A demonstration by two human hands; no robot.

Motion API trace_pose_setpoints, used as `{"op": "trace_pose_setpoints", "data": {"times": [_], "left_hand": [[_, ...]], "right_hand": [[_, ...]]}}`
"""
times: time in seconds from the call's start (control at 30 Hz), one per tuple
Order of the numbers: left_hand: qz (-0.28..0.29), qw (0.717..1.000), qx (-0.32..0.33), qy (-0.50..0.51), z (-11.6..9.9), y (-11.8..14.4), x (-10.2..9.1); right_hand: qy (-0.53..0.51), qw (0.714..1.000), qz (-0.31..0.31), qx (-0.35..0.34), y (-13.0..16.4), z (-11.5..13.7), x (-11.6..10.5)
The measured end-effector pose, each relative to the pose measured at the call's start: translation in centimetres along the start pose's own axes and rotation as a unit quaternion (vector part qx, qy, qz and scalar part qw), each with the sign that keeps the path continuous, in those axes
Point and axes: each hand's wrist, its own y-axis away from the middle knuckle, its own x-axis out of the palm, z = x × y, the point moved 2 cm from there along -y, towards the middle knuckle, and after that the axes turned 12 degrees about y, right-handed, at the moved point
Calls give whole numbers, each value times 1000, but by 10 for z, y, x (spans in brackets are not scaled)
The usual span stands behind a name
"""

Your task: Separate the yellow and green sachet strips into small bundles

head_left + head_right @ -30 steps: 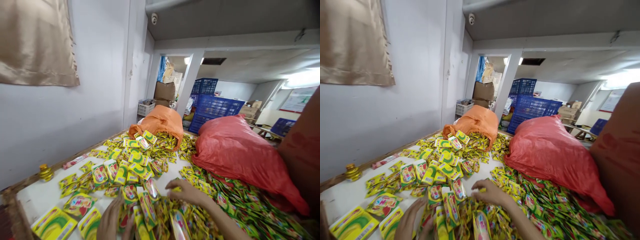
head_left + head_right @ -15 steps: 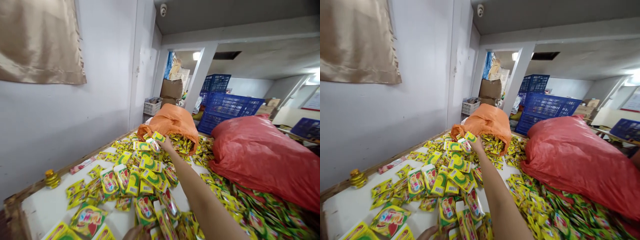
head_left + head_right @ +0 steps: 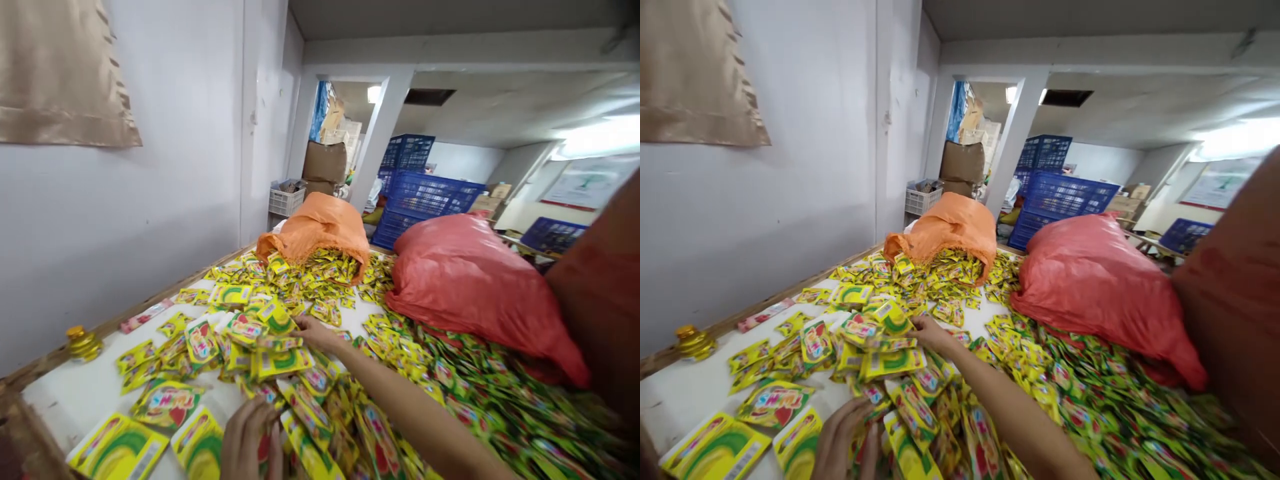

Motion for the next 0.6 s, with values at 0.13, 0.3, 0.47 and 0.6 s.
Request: {"op": "trace_pose_setpoints", "data": {"times": [0.13,0.3,0.47,0.6], "left_hand": [[35,999,12,4,-13,-9,-7],[45,999,14,16,-16,-11,-9],[22,999,-3,49,-27,-17,-19],[-28,975,-132,179,-80,-15,-28]], "right_hand": [[35,998,-59,-10,57,21,-29],[107,972,-210,-14,132,56,-83],[238,925,-290,-62,233,94,-113],[402,855,-291,-151,300,126,-101]]}}
